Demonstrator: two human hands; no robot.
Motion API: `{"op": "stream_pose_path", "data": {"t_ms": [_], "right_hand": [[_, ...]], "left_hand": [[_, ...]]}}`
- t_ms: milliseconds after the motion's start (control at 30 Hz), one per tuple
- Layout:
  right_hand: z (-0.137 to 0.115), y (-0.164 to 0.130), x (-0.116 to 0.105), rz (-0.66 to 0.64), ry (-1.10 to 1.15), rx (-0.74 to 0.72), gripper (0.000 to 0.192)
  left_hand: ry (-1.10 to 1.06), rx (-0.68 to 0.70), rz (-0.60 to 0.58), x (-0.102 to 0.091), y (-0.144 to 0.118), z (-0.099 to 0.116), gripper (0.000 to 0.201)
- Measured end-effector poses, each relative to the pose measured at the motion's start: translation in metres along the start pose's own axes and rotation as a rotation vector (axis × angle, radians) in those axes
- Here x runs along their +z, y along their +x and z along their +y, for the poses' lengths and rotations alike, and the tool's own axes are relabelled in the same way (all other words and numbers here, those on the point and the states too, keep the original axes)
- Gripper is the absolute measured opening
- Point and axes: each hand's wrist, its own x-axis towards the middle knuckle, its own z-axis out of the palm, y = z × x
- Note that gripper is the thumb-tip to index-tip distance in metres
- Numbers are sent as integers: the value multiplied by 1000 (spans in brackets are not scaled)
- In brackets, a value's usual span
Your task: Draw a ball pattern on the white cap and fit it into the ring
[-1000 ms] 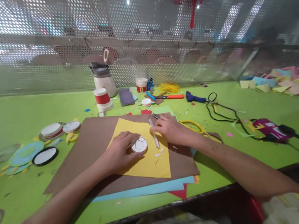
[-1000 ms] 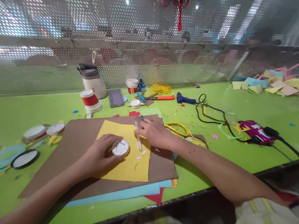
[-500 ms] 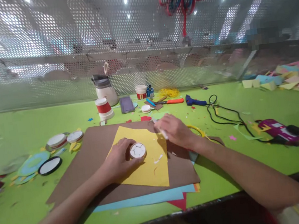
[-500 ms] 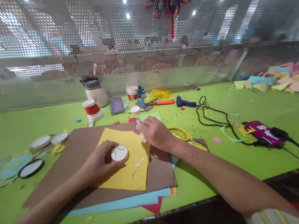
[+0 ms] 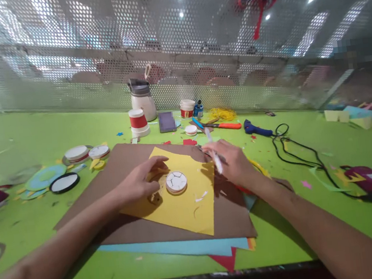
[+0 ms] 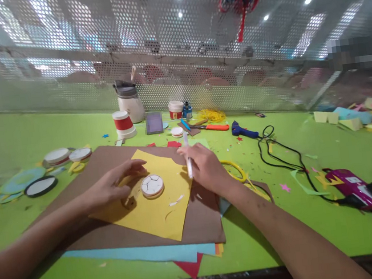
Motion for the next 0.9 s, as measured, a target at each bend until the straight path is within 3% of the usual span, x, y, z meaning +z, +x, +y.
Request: {"op": "stream_pose_path", "data": {"t_ms": [133,267,467,700,900], "right_hand": [[-4,-10,17,-263,-45,-33,23],[-15,-15,22,-336,28,-7,37],[-31,-13,37,-331,133,72,64],[-26,-12,51,-277,216,129,44],[-38,-8,38,-62,518,223,42]], "left_hand": [[-62,4,-57,1,-3,2,75],[-27,6,-58,9,-6,8,78],[11,-6,-32,12,-3,14,82],[-100,4,31,17,2,8,79],[-263,68,66,12,0,18,67]]}}
